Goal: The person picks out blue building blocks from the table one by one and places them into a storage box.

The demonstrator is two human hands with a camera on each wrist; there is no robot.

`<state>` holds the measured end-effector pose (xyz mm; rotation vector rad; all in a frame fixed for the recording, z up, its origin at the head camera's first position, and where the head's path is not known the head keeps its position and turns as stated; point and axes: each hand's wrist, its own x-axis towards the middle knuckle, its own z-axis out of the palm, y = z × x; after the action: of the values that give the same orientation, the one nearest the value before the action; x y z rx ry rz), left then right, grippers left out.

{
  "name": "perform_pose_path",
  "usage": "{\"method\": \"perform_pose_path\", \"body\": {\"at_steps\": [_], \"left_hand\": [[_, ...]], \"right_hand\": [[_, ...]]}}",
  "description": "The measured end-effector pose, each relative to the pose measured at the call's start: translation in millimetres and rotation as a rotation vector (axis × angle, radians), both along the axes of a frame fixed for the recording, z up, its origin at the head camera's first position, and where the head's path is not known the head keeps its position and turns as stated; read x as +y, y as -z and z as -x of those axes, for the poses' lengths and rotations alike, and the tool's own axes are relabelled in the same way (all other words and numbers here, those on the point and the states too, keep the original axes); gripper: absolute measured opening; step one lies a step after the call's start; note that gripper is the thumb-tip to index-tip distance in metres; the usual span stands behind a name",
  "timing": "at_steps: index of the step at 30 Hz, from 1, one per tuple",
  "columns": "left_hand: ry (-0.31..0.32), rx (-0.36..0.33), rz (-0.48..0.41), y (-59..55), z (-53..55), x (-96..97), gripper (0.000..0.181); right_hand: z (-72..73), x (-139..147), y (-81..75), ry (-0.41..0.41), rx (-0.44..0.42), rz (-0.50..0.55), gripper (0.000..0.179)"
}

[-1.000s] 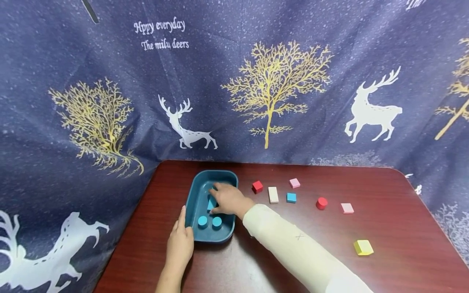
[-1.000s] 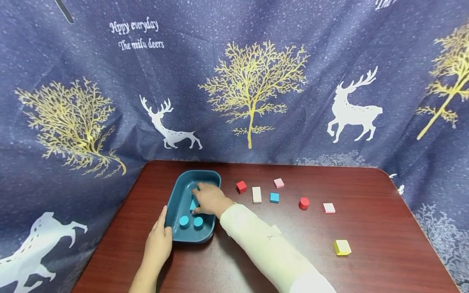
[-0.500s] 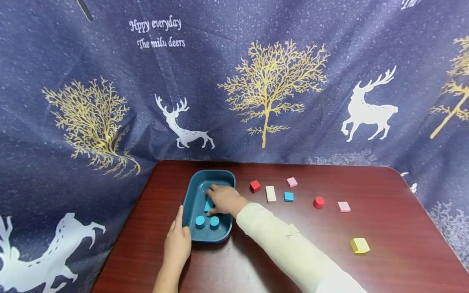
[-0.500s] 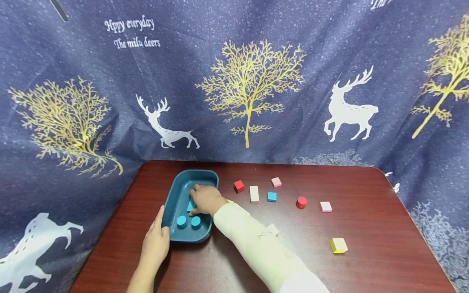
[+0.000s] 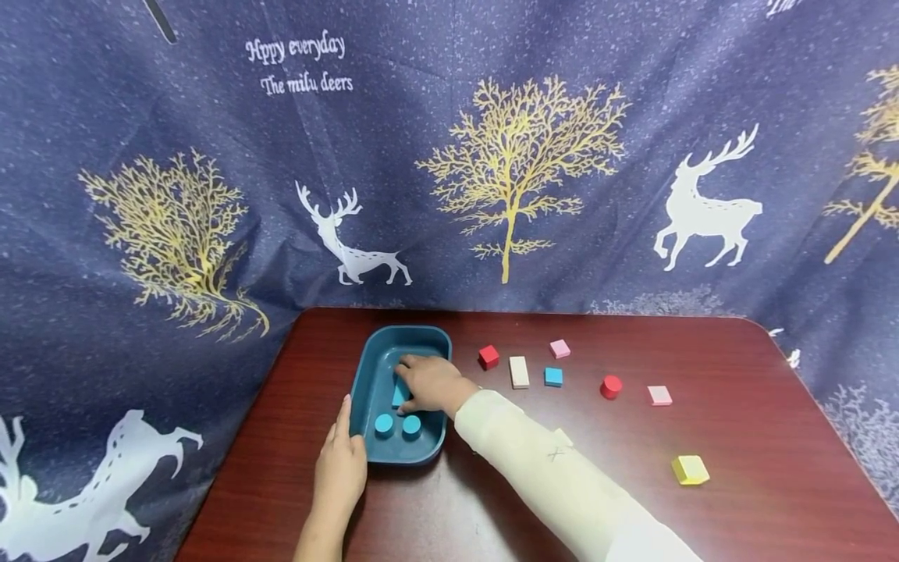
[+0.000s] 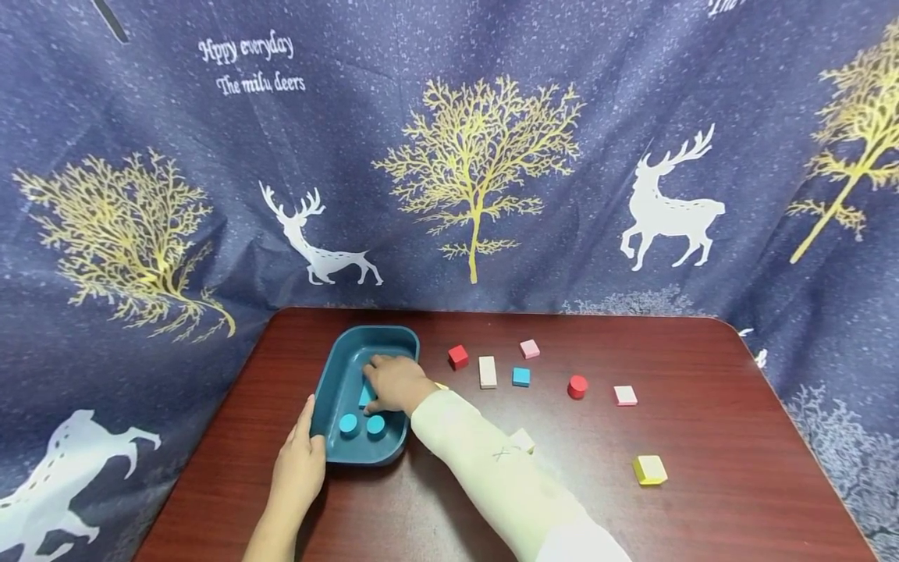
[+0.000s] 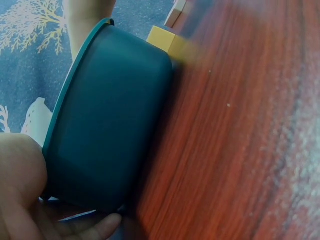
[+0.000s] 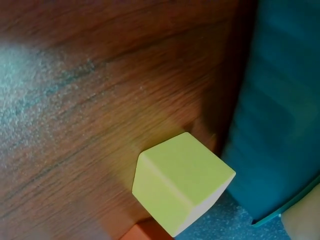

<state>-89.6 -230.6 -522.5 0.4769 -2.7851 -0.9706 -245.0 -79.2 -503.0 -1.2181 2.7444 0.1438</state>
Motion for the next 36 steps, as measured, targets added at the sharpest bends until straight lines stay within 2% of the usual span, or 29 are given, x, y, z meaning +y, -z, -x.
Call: {"method": "perform_pose_path", "body": {"at_steps": [9,18,30,36], "left_hand": [[0.003,-0.006,-0.009,-1.1,-0.9,1.1,0.065],[0.006,-0.018,-0.018,-2.1,-1.4,0.3,0.065],[0.017,-0.023,-0.015,-2.4,-0.6,-0.4,0.065],[0.02,-0.025,-0.013,-2.3,-0.4,-0.3,0.065]], "right_hand": [[-0.7,2.8,-0.2,0.001,-0.007,0.008,0.083],[-1.7,2.7,-1.4,0.028,-0.048,0.012,0.094],[-0.8,2.6,-1.1,0.048,-0.067,0.031,0.084],[-0.3,4.2,-2.1,0.052,-0.087,0.096,0.083]]}}
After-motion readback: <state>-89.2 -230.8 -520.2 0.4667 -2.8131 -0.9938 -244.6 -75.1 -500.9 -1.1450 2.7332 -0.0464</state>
